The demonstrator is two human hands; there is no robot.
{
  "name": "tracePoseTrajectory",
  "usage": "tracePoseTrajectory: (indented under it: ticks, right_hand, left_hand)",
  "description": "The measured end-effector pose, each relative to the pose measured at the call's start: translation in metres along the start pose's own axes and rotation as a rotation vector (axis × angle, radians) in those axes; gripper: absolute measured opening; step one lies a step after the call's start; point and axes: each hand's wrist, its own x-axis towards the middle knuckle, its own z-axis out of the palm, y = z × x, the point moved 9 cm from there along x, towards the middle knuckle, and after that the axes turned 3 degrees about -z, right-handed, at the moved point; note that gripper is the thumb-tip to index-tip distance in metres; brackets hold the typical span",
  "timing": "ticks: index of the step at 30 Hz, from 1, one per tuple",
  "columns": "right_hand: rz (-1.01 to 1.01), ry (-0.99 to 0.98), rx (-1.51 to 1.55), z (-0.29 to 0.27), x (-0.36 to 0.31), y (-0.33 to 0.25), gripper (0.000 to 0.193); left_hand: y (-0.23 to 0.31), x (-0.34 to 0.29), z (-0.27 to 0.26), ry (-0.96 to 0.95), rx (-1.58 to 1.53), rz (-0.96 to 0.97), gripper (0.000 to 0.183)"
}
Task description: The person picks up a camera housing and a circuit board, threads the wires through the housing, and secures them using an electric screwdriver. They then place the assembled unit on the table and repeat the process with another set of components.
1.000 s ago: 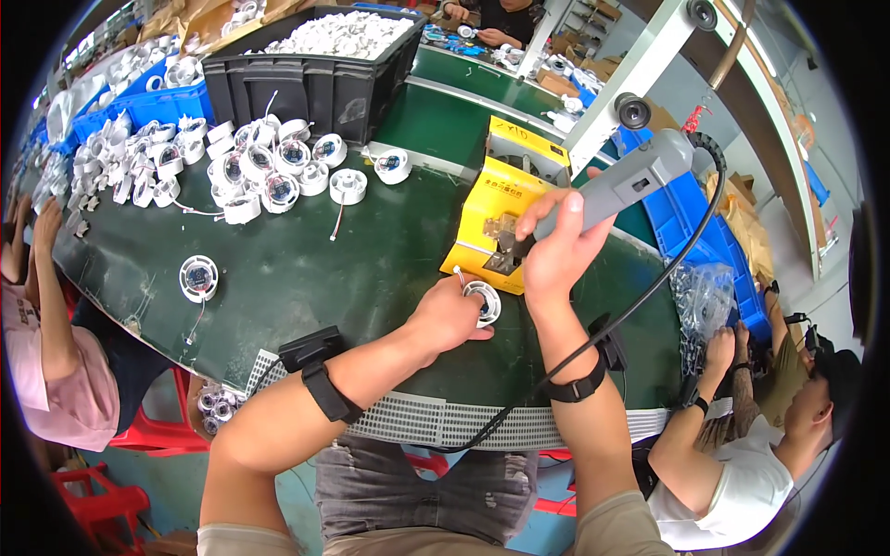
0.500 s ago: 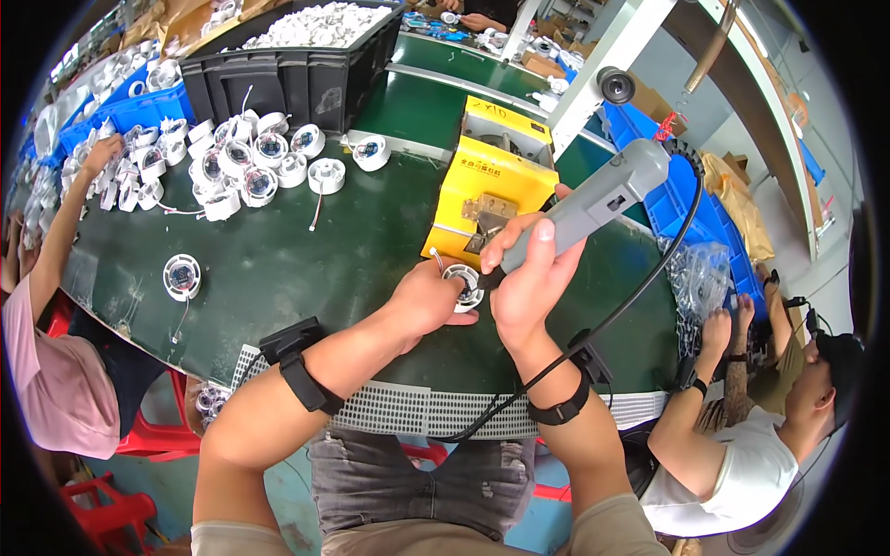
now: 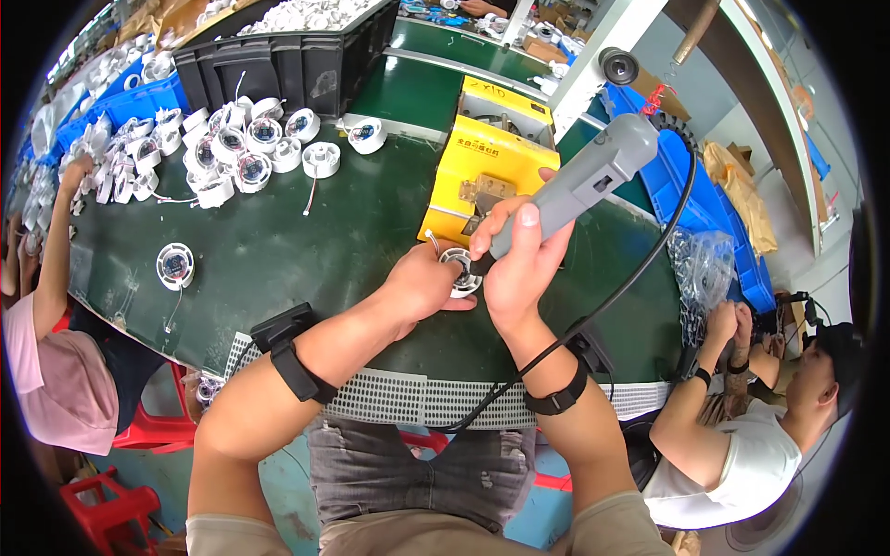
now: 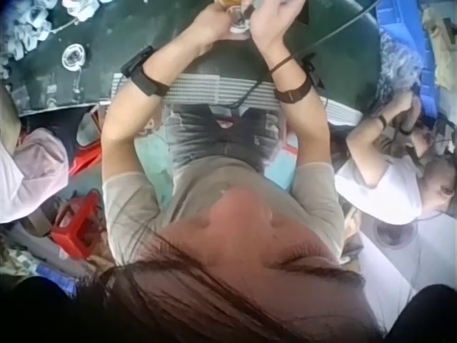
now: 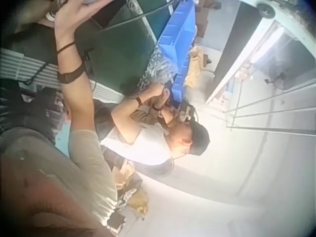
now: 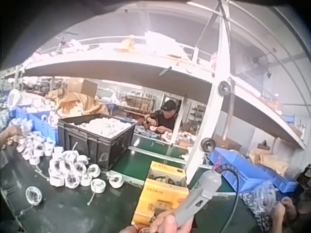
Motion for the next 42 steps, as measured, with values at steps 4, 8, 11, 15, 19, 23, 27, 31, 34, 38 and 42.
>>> tracePoseTrajectory:
  ticks: [4, 8, 11, 15, 19, 23, 27, 31, 34, 38, 42]
  right_hand:
    - [-0.045, -0.058, -0.004, 0.005, -0.003, 0.002, 0.044]
    - [-0.053, -0.100, 0.000, 0.010, -0.007, 0.002, 0.046]
    - [-0.049, -0.095, 0.015, 0.007, -0.012, -0.003, 0.047]
    - [-0.106, -0.029, -0.014, -0.011, -0.012, 0.000, 0.053]
    - [-0.294, 0.036, -0.402, -0.010, -0.004, -0.009, 0.058]
    - [-0.307, 0.047, -0.578, 0.003, 0.010, -0.016, 0.060]
    - [-0.292, 0.063, -0.673, -0.011, 0.013, -0.016, 0.059]
    - [-0.234, 0.081, -0.608, -0.032, 0.000, -0.006, 0.058]
    - [-0.282, 0.080, -0.522, -0.022, -0.012, 0.000, 0.065]
    - [-0.248, -0.041, -0.488, 0.027, -0.030, -0.004, 0.063]
    - [-0.341, 0.016, -0.614, 0.024, -0.028, 0.004, 0.064]
  left_hand:
    - [-0.001, 0.001, -0.002, -0.001, 0.018, 0.007, 0.029]
    - [0.002, -0.002, -0.004, 0.028, 0.030, 0.026, 0.029]
    - [-0.002, 0.001, -0.003, -0.008, 0.110, 0.034, 0.030]
    - [0.028, -0.014, -0.009, -0.021, 0.651, 0.097, 0.032]
    - [0.097, -0.050, -0.095, 0.724, 1.307, 0.416, 0.054]
    - [0.108, -0.090, -0.116, 1.052, 1.586, 0.518, 0.079]
    - [0.051, -0.159, -0.017, 0.824, 1.421, 1.190, 0.039]
    - [-0.067, -0.175, -0.004, 0.694, 1.065, 1.249, 0.018]
    - [-0.067, -0.204, 0.002, 0.768, 1.151, 1.105, 0.018]
    - [-0.101, -0.244, -0.013, 0.708, 1.104, 1.097, 0.021]
    - [-0.132, -0.101, -0.014, 0.400, 0.981, 0.978, 0.023]
